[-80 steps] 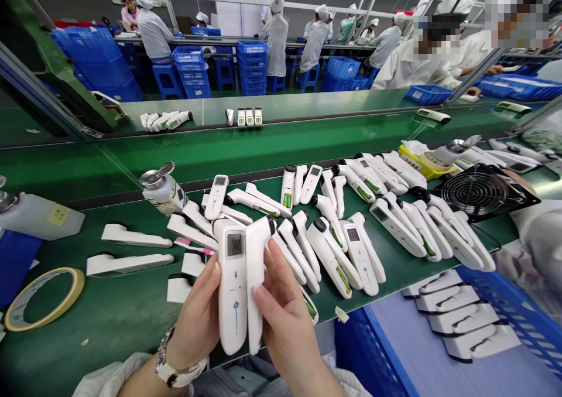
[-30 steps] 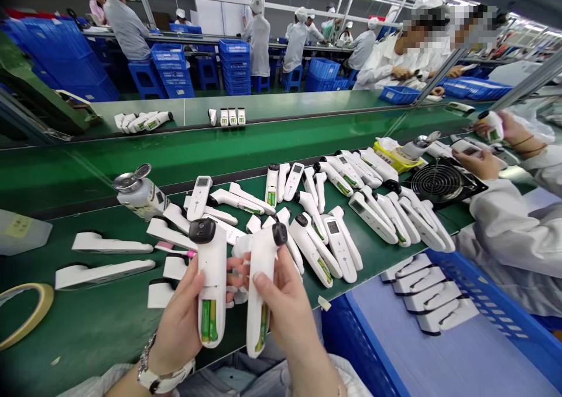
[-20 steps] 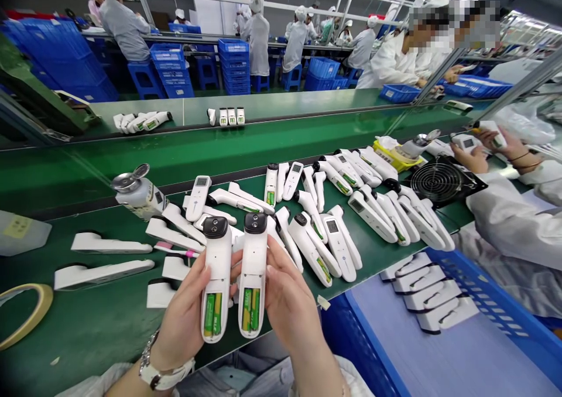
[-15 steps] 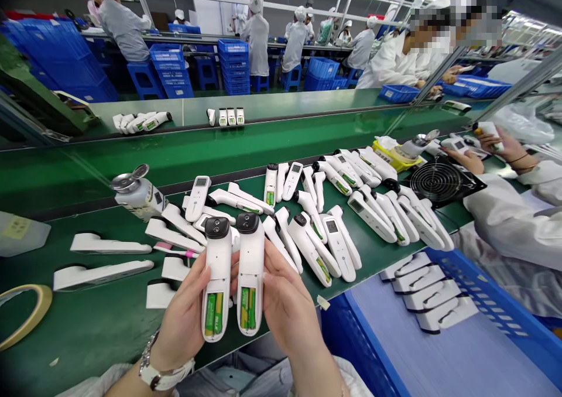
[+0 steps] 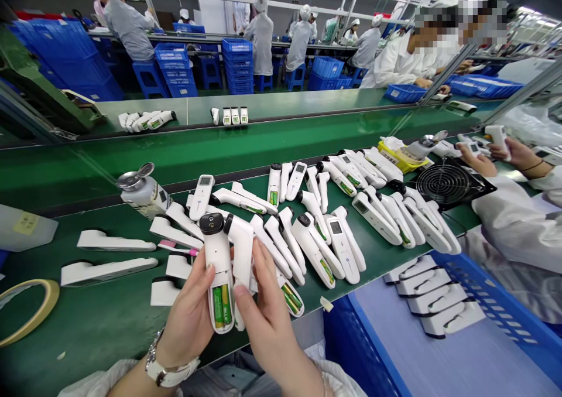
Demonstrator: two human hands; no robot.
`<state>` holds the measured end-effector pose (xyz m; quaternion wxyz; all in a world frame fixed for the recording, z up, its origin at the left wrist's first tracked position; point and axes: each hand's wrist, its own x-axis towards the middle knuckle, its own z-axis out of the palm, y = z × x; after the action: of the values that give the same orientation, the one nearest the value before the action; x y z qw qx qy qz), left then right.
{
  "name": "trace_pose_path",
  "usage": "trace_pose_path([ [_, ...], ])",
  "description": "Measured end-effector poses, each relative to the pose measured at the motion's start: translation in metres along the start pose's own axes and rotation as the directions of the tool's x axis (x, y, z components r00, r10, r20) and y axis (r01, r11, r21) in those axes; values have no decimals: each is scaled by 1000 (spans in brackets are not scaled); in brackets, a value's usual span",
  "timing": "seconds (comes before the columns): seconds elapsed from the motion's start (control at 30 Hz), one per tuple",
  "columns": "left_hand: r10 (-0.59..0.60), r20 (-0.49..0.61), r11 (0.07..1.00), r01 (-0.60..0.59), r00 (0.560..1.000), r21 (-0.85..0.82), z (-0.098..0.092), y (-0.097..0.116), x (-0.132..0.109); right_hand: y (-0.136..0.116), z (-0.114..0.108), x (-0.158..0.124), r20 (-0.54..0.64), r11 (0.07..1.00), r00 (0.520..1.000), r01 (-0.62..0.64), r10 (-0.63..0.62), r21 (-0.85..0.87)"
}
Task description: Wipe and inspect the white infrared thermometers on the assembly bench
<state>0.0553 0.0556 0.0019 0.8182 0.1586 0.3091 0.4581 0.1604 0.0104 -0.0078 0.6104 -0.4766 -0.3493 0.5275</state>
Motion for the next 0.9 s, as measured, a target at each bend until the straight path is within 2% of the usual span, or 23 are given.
trace_pose_path([
  [0.17, 3, 41, 1000, -2, 999, -15, 1, 0, 0, -2, -1, -1, 69, 981, 997, 32, -19, -193],
  [0.27, 3, 26, 1000, -3, 1000, 6, 1, 0, -1, -1, -3, -1, 102, 931, 994, 69, -35, -359],
  [0.43, 8, -31, 999, -7, 999, 39, 0, 1, -1, 9, -4, -3, 83, 862, 994, 103, -71, -497],
  [0.57, 83, -7, 991, -82, 997, 108, -3, 0, 1, 13, -5, -4, 139, 772, 985, 166, -101, -613],
  [0.73, 217, -30, 948, -203, 976, 243, -15, -9, 2, 13, -10, 0, 132, 748, 971, 238, -199, -619],
  [0.9, 272, -2, 892, -252, 962, 376, -19, -9, 1, 17, -14, -1, -21, 818, 978, 162, -208, -552],
])
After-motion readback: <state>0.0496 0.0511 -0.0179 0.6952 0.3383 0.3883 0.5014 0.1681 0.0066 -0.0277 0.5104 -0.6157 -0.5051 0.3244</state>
